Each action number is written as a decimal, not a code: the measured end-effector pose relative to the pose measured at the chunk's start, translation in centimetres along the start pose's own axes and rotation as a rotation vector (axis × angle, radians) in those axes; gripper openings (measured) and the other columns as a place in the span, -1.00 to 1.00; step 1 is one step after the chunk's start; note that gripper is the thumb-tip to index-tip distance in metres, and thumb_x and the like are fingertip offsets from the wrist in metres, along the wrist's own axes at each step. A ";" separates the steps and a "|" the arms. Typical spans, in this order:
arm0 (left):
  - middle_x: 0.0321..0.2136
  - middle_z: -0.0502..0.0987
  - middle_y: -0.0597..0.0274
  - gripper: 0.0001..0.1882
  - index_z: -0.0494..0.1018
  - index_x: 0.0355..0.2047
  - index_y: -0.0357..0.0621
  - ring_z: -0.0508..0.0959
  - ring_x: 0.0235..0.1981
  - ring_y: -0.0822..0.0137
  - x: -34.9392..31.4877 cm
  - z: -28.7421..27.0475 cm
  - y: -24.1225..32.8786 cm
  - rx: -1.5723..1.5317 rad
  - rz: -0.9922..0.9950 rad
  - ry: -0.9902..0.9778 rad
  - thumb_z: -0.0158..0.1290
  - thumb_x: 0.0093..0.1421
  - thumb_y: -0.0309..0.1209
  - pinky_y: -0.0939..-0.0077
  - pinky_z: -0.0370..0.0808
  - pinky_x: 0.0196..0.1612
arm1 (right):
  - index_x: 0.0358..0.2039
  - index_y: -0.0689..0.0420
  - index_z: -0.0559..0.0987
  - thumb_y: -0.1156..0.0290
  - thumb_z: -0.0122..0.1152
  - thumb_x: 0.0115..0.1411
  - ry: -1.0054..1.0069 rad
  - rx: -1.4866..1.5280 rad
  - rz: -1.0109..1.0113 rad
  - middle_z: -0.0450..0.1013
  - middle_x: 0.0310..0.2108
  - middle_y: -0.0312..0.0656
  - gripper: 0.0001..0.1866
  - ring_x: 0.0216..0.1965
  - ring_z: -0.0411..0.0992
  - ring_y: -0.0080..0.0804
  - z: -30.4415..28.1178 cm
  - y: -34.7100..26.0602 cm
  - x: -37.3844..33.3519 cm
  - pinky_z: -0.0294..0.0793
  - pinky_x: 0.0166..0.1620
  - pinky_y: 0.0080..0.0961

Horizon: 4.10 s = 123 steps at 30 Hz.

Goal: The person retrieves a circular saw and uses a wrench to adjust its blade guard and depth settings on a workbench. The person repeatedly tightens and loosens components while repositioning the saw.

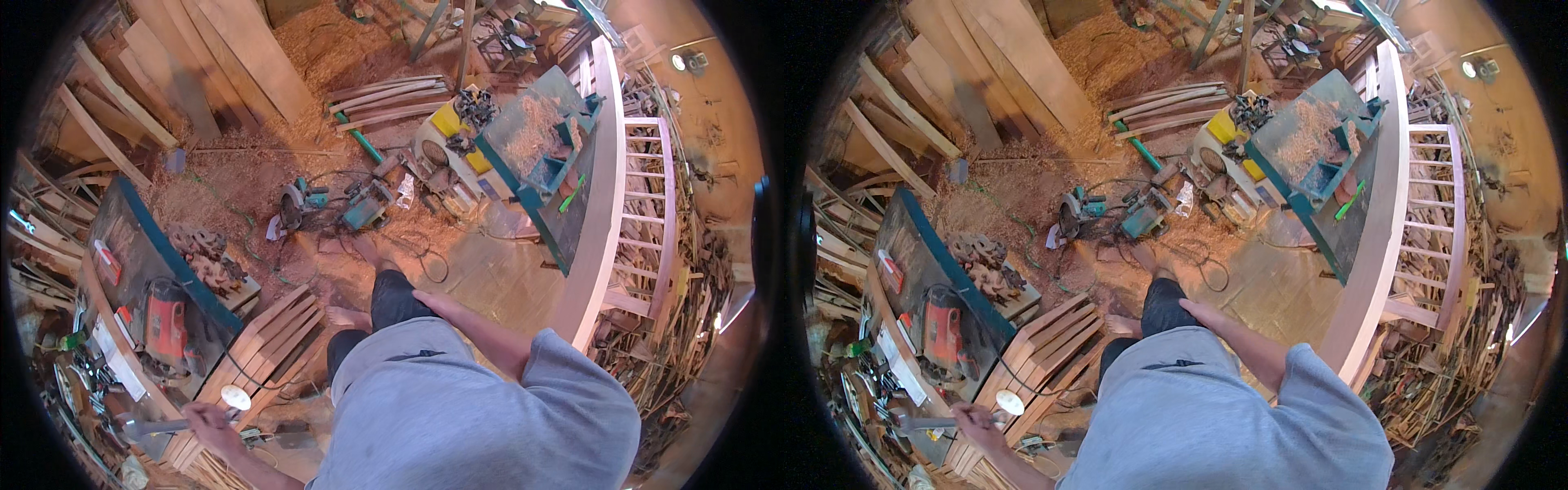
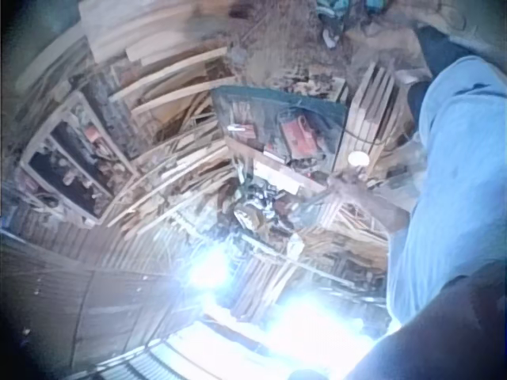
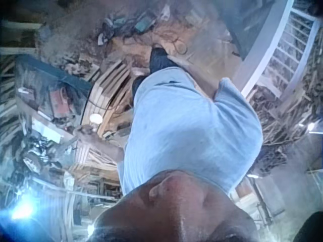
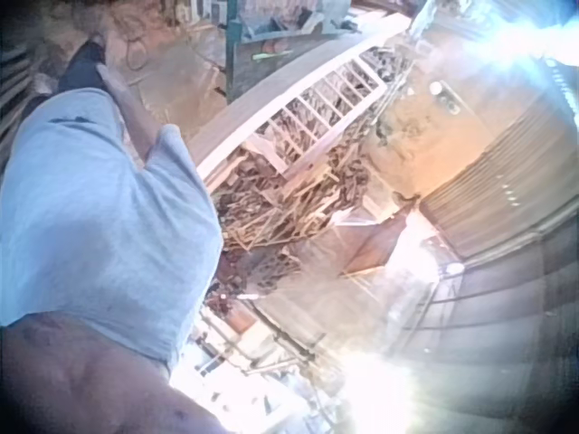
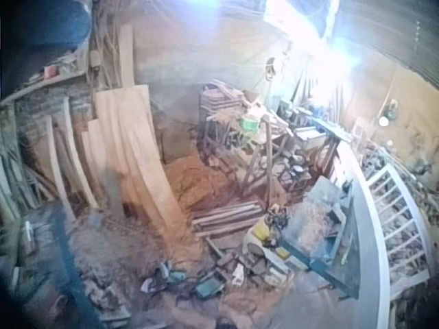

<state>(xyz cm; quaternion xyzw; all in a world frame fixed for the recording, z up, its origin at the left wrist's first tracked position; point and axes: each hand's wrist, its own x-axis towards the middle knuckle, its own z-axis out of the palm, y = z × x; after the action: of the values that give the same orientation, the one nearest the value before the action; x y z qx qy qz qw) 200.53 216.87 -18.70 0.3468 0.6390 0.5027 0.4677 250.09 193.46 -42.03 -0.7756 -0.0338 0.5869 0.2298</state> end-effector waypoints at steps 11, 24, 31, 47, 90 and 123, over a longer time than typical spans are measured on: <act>-0.65 0.44 0.33 -0.71 0.60 -0.41 -0.21 0.44 -0.58 0.42 -8.2 18.5 -13.1 0.978 -0.711 -0.590 0.13 0.30 -0.23 0.37 0.39 -0.45 | -0.29 0.29 0.58 0.22 0.33 0.22 0.281 0.086 -0.467 0.58 -0.37 -0.17 -0.67 -0.26 0.51 -0.49 -9.1 -25.6 17.1 0.51 -0.16 -0.43; -0.67 0.45 0.30 -0.84 0.56 -0.50 -0.25 0.43 -0.63 0.43 -7.8 13.8 -13.5 1.117 -0.891 -0.452 0.23 0.14 -0.42 0.37 0.34 -0.54 | -0.27 0.20 0.63 0.27 0.30 0.16 0.574 -0.029 -0.275 0.61 -0.39 -0.01 -0.75 -0.28 0.62 -0.04 -18.4 -27.9 32.8 0.56 -0.18 -0.12; -0.65 0.44 0.37 -0.83 0.56 -0.43 -0.26 0.35 -0.62 0.50 -5.4 18.2 -12.5 1.185 -0.783 -0.601 0.20 0.22 -0.40 0.44 0.30 -0.55 | -0.27 0.22 0.63 0.20 0.32 0.17 0.792 0.031 -0.038 0.63 -0.36 0.02 -0.69 -0.29 0.62 0.01 -18.3 -24.0 34.8 0.57 -0.15 -0.09; -0.45 0.58 0.10 -0.66 0.56 -0.25 -0.28 0.45 -0.37 0.35 -5.0 21.0 -10.2 1.400 -0.618 -0.813 0.16 0.37 -0.17 0.31 0.46 -0.24 | -0.09 0.30 0.54 0.12 0.39 0.25 1.343 0.384 -0.181 0.48 -0.10 -0.05 -0.52 -0.18 0.54 -0.26 -27.3 -19.4 37.4 0.51 -0.02 -0.31; -0.45 0.58 0.03 -0.66 0.57 -0.25 -0.19 0.59 -0.38 0.17 -12.9 19.7 -14.9 1.039 -0.583 -0.509 0.11 0.37 -0.13 0.24 0.53 -0.22 | -0.02 0.33 0.60 0.31 0.17 0.41 0.197 -0.138 -0.710 0.58 -0.06 -0.04 -0.68 0.01 0.52 -0.29 -8.0 -20.6 32.6 0.48 0.10 -0.35; -0.58 0.62 0.12 -0.64 0.68 -0.31 -0.26 0.63 -0.51 0.31 -30.1 11.4 -29.1 0.069 -1.081 0.765 0.22 0.21 -0.15 0.30 0.55 -0.37 | -0.29 0.24 0.53 0.58 0.35 0.14 -1.130 -0.904 -2.109 0.52 -0.29 -0.05 -0.83 -0.25 0.56 -0.06 56.4 -44.0 -14.0 0.54 -0.17 -0.28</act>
<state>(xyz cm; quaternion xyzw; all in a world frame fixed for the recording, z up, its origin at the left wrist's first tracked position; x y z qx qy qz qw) 221.81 185.59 -39.94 -0.2108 0.8598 0.2642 0.3826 203.06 246.06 -23.63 -0.0258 -0.9182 0.3040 0.2527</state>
